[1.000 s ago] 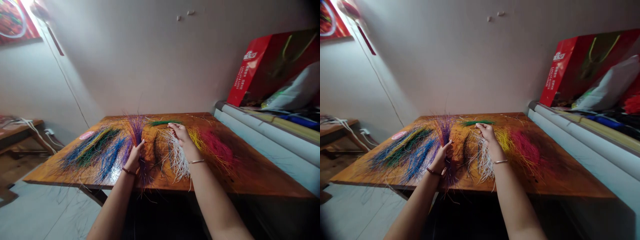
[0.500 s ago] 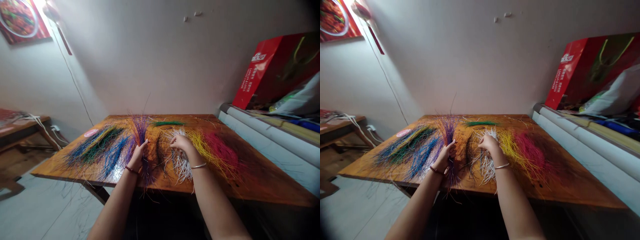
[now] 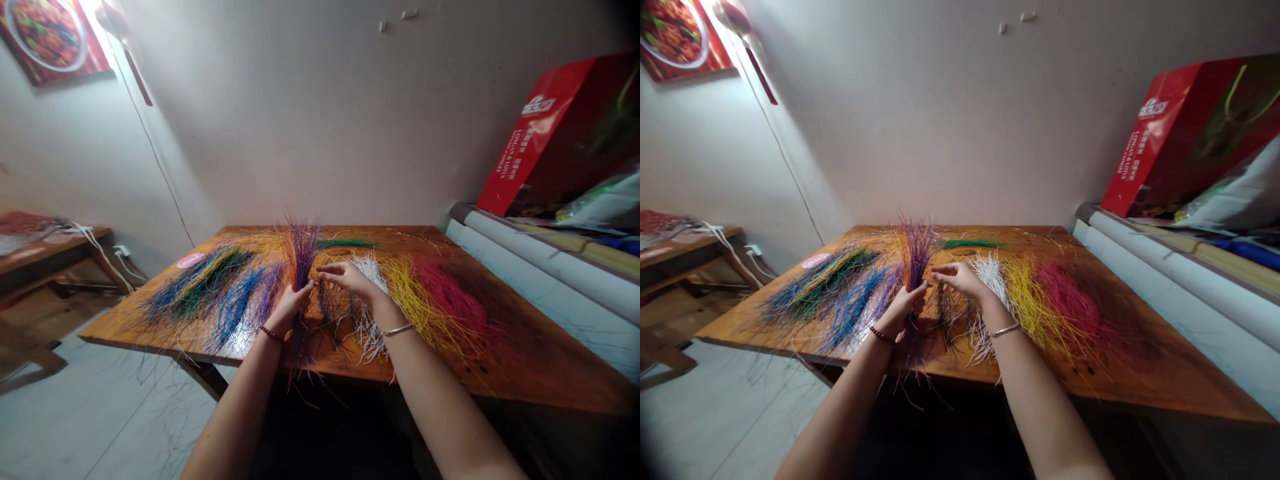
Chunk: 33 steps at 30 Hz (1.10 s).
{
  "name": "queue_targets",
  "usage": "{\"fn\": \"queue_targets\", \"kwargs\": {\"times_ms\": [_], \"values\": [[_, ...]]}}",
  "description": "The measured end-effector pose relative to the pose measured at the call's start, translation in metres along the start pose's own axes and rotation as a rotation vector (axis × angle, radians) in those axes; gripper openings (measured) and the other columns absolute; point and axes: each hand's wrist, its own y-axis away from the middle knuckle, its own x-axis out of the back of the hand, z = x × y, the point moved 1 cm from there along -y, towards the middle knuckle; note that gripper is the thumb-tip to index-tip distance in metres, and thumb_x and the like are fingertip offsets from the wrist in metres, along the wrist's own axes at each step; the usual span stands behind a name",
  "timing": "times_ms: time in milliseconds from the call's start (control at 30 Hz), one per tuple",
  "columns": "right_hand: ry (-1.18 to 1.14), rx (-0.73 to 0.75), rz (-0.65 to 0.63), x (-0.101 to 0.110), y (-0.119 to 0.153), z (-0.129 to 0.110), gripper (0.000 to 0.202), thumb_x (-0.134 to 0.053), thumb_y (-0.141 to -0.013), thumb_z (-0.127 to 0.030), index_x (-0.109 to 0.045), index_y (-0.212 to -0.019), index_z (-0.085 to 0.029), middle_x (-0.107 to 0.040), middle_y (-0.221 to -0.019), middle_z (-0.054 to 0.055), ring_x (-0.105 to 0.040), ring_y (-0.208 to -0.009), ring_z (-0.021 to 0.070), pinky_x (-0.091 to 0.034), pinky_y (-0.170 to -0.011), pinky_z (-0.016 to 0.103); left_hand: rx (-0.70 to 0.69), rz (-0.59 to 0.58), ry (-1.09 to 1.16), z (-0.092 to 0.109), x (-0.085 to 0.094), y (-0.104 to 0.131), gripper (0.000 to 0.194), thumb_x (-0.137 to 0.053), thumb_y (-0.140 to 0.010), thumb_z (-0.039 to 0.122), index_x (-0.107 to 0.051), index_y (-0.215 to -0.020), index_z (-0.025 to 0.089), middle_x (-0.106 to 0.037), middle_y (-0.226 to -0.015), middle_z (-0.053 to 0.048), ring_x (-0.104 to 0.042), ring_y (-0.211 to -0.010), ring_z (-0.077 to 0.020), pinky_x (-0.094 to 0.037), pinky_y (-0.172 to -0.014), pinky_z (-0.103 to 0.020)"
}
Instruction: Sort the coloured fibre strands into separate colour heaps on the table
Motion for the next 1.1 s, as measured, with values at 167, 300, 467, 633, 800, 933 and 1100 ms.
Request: {"fn": "queue_targets", "kwargs": {"times_ms": [167, 300, 467, 633, 800, 933, 1100], "values": [[-0.015, 0.053, 0.060, -0.017, -0.007, 0.006, 0.037, -0.072, -0.066, -0.046, -0.071, -0.080, -0.012, -0.071, -0.074, 0.007, -0.059, -0.062, 0.0133, -0.045, -0.057, 0.024, 0.008, 0.028, -0.115, -0.003, -0.003, -0.002, 0.045, -0.076, -0.061, 0.048, -0.044, -0.066, 0.018, -0.036, -0.047, 0.008, -0.030, -0.037, -0.0038, -0.020, -0.038, -0.019], [0.001, 0.088, 0.103, -0.022, -0.010, 0.009, 0.032, -0.069, -0.069, -0.045, -0.066, -0.069, -0.013, -0.065, -0.063, 0.002, -0.054, -0.055, 0.0103, -0.041, -0.054, 0.023, 0.003, 0.041, -0.053, -0.006, -0.003, -0.005, 0.046, -0.070, -0.065, 0.055, -0.042, -0.066, 0.019, -0.033, -0.047, 0.009, -0.027, -0.036, -0.0034, -0.019, -0.037, -0.019], [-0.152, 0.036, 0.211, -0.007, -0.008, 0.005, 0.034, -0.072, -0.066, -0.047, -0.061, -0.073, -0.016, -0.065, -0.066, 0.000, -0.056, -0.054, 0.0093, -0.037, -0.048, 0.019, -0.023, 0.025, 0.093, -0.006, 0.003, -0.008, 0.046, -0.069, -0.068, 0.053, -0.039, -0.066, 0.019, -0.030, -0.049, 0.010, -0.025, -0.037, -0.0032, -0.017, -0.037, -0.019], [-0.534, 0.058, 0.520, 0.046, 0.005, -0.002, 0.034, -0.078, -0.059, -0.040, -0.059, -0.078, -0.020, -0.067, -0.079, 0.000, -0.046, -0.047, 0.0041, -0.032, -0.038, 0.016, -0.007, 0.057, 0.211, -0.004, 0.004, -0.007, 0.045, -0.072, -0.067, 0.052, -0.041, -0.069, 0.018, -0.027, -0.050, 0.010, -0.022, -0.037, -0.0024, -0.015, -0.037, -0.018], [-0.607, 0.029, 0.530, 0.061, 0.011, -0.005, 0.028, -0.078, -0.060, -0.035, -0.061, -0.076, -0.019, -0.066, -0.077, 0.000, -0.038, -0.041, 0.0023, -0.030, -0.034, 0.016, -0.015, 0.017, 0.315, 0.006, -0.001, -0.001, 0.044, -0.072, -0.069, 0.051, -0.043, -0.071, 0.017, -0.026, -0.050, 0.010, -0.020, -0.037, -0.0019, -0.015, -0.036, -0.017], [-0.484, -0.075, 0.478, 0.042, 0.005, 0.001, 0.030, -0.078, -0.061, -0.036, -0.062, -0.077, -0.017, -0.070, -0.082, 0.003, -0.040, -0.040, 0.0019, -0.028, -0.032, 0.015, -0.092, -0.022, 0.433, 0.030, -0.001, 0.026, 0.042, -0.070, -0.071, 0.052, -0.043, -0.071, 0.019, -0.020, -0.046, 0.010, -0.012, -0.036, -0.0029, -0.012, -0.034, -0.016], [-0.285, -0.118, 0.424, 0.015, 0.002, -0.005, 0.033, -0.074, -0.066, -0.041, -0.060, -0.082, -0.015, -0.072, -0.086, 0.008, -0.038, -0.034, 0.0009, -0.025, -0.030, 0.015, -0.424, 0.010, 0.645, 0.043, 0.022, 0.098, 0.032, -0.057, -0.083, 0.049, -0.044, -0.069, 0.023, -0.014, -0.040, 0.010, -0.001, -0.032, -0.0051, -0.011, -0.030, -0.016]]}}
